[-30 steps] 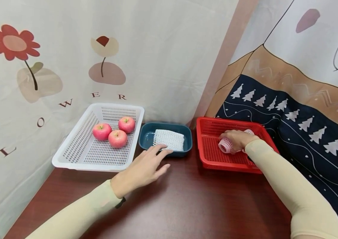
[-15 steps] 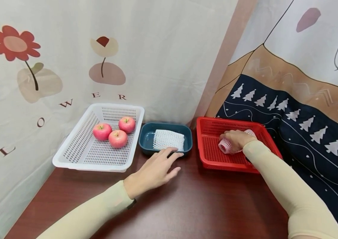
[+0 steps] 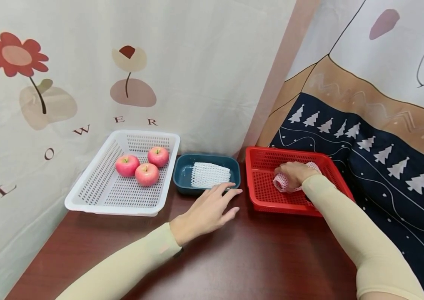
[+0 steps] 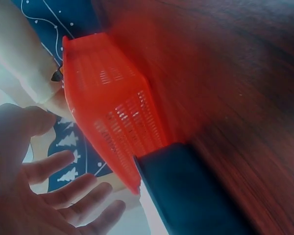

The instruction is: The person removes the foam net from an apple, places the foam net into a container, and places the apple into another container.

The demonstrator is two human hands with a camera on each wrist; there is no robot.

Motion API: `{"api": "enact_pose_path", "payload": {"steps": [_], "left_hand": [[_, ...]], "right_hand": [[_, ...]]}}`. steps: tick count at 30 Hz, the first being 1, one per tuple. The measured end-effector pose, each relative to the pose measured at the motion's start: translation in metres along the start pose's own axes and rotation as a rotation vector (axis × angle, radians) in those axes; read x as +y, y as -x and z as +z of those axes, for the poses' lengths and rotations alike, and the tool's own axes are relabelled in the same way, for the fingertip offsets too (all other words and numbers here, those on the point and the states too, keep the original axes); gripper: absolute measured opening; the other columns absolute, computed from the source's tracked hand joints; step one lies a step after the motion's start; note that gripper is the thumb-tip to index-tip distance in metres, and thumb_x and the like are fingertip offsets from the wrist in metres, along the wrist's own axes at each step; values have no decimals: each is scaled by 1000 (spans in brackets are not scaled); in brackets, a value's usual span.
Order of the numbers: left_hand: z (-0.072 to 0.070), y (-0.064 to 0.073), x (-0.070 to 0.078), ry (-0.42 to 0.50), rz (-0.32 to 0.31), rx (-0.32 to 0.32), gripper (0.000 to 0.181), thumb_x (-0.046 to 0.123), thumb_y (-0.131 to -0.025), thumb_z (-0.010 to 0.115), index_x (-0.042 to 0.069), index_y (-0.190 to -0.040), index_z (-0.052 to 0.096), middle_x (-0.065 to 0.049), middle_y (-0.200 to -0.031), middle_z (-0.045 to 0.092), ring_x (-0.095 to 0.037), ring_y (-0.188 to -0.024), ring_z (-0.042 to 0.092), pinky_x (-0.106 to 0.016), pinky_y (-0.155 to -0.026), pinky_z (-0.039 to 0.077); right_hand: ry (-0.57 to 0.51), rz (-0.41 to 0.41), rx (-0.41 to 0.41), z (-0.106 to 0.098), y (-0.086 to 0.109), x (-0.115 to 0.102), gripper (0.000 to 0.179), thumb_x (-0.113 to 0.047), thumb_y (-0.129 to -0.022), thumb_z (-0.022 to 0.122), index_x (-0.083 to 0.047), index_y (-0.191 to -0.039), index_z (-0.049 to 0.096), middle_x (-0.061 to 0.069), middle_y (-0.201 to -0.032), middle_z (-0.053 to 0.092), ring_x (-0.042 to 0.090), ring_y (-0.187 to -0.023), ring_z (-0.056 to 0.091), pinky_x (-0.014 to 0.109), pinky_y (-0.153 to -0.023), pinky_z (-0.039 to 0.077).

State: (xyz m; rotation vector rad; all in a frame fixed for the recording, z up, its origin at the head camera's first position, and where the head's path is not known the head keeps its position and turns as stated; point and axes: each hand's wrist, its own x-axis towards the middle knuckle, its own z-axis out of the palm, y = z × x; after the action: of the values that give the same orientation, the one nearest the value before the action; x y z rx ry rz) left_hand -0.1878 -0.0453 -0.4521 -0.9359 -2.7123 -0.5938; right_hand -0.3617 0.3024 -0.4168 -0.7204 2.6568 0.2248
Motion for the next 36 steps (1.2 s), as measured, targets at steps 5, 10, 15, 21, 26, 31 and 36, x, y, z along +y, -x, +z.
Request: {"api": "enact_pose_path", "payload": {"steps": [5,10,15,21,26,31,36], "left_hand": [[5,-13,4,-8,-8,-5,59,46,-115,72,20,-167,61,-12,-172,60,-33,-155,64,-57,-125,60],[13,-27,8,-4,-35,-26,63,49,-115,71,21,-170,58,-11,-175,57,-34,-158,62,-60,-124,61],[21,-38,11,-14,-45,-26,67,53,-114,70,20,-171,57,-11,-176,55,-34,-157,61,-59,-121,62],[27,-51,13,-65,-57,-20,71,58,-117,62,17,-174,53,-11,-180,52,-33,-159,60,-57,-122,62],[35,-59,14,-101,-81,-42,73,59,-119,57,13,-175,51,-11,-182,50,-32,-162,58,-58,-125,60],[40,-62,16,-112,-104,-62,73,59,-120,54,11,-174,54,-11,-183,50,-32,-162,57,-57,-127,58],[44,-63,18,-116,-114,-64,72,58,-120,53,11,-174,53,-10,-184,49,-32,-162,58,-58,-129,57]], "right_hand": [[-25,4,1,0,-1,-1,73,-13,-78,103,-14,-146,78,15,-134,83,33,-116,78,65,-117,63],[-28,-3,7,0,-1,-2,73,-12,-77,102,-13,-146,78,15,-133,84,34,-113,78,65,-116,64],[-9,9,-1,1,-1,-2,75,-10,-77,100,-13,-148,77,16,-136,83,34,-118,78,64,-118,63],[9,1,-2,0,-5,0,69,-13,-79,102,-14,-144,79,13,-133,84,30,-111,78,62,-115,65],[-8,12,2,1,-5,-1,71,-14,-81,101,-12,-148,77,14,-131,84,30,-109,77,61,-113,67],[-15,16,3,1,-3,-3,73,-21,-83,102,-10,-150,75,17,-131,84,32,-111,78,64,-115,65],[-18,43,7,1,-2,-2,84,-19,-80,102,-10,-157,70,19,-136,82,35,-114,77,66,-117,64]]}}
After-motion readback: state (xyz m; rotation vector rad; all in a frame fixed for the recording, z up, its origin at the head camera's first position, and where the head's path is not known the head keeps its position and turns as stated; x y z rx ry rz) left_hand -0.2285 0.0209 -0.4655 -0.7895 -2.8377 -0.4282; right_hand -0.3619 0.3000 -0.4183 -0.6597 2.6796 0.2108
